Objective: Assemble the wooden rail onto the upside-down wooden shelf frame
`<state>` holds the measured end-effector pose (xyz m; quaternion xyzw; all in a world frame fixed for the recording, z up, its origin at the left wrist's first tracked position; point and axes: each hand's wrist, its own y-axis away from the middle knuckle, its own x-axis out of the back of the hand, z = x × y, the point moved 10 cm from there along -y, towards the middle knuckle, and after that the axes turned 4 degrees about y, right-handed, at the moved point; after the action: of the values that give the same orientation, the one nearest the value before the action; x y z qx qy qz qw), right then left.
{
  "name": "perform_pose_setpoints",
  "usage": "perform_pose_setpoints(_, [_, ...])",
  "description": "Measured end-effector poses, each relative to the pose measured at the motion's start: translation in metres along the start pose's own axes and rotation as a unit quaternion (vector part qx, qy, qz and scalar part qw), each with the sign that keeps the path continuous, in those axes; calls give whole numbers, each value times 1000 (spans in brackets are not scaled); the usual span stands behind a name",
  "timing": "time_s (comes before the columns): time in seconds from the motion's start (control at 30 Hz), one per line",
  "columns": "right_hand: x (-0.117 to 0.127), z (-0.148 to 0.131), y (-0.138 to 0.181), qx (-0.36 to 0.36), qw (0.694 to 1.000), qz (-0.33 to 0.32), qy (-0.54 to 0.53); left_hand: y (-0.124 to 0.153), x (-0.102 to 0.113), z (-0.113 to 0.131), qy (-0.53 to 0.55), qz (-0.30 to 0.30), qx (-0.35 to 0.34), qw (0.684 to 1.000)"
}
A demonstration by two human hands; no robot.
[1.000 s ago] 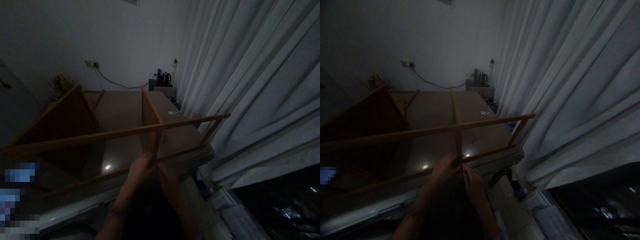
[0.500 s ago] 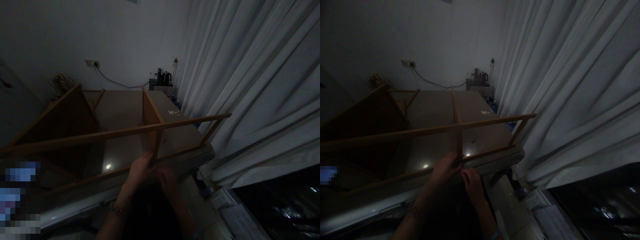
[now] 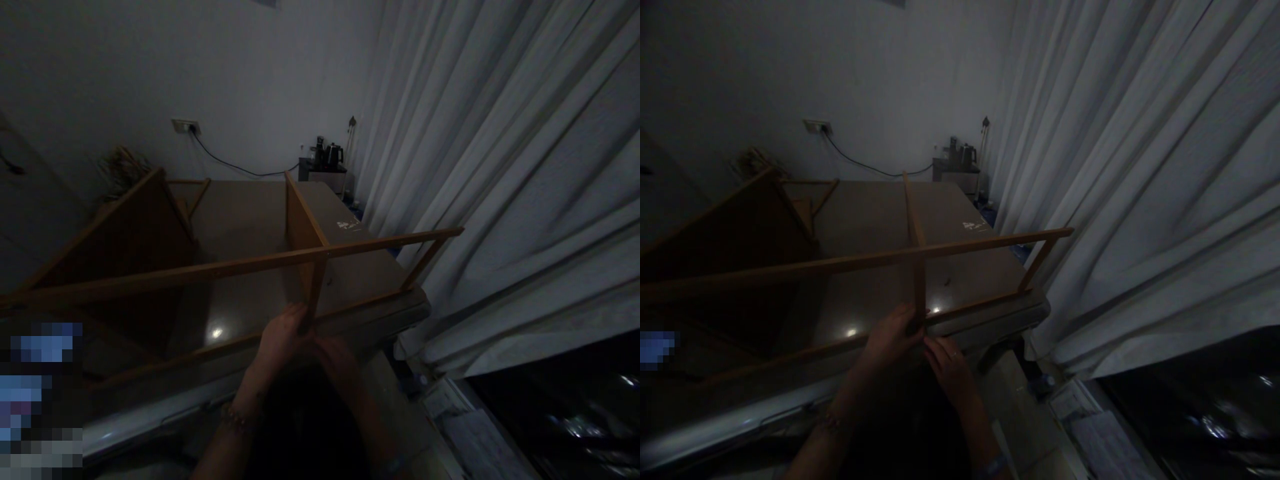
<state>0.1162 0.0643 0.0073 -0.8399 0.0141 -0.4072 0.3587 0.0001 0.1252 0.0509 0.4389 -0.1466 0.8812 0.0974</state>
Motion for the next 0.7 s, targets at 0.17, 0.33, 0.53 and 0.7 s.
perform_pose_setpoints(0.17, [1,2,-2,-4,1000,-6,-7,0,-1,-2,0,4,-2,1000])
perform_pose_setpoints(0.33, [5,0,-2,-2,999,35,-19,0,-1,-3,18,4,-15,1000])
perform_pose_setpoints(0.53, [8,-3,-4,-12,997,67,-40,0,-1,-3,21,0,-16,1000])
perform_pose_setpoints(0.7, [10,-3,-8,-54,994,80,-49,-1,-4,-7,18,0,-13,1000])
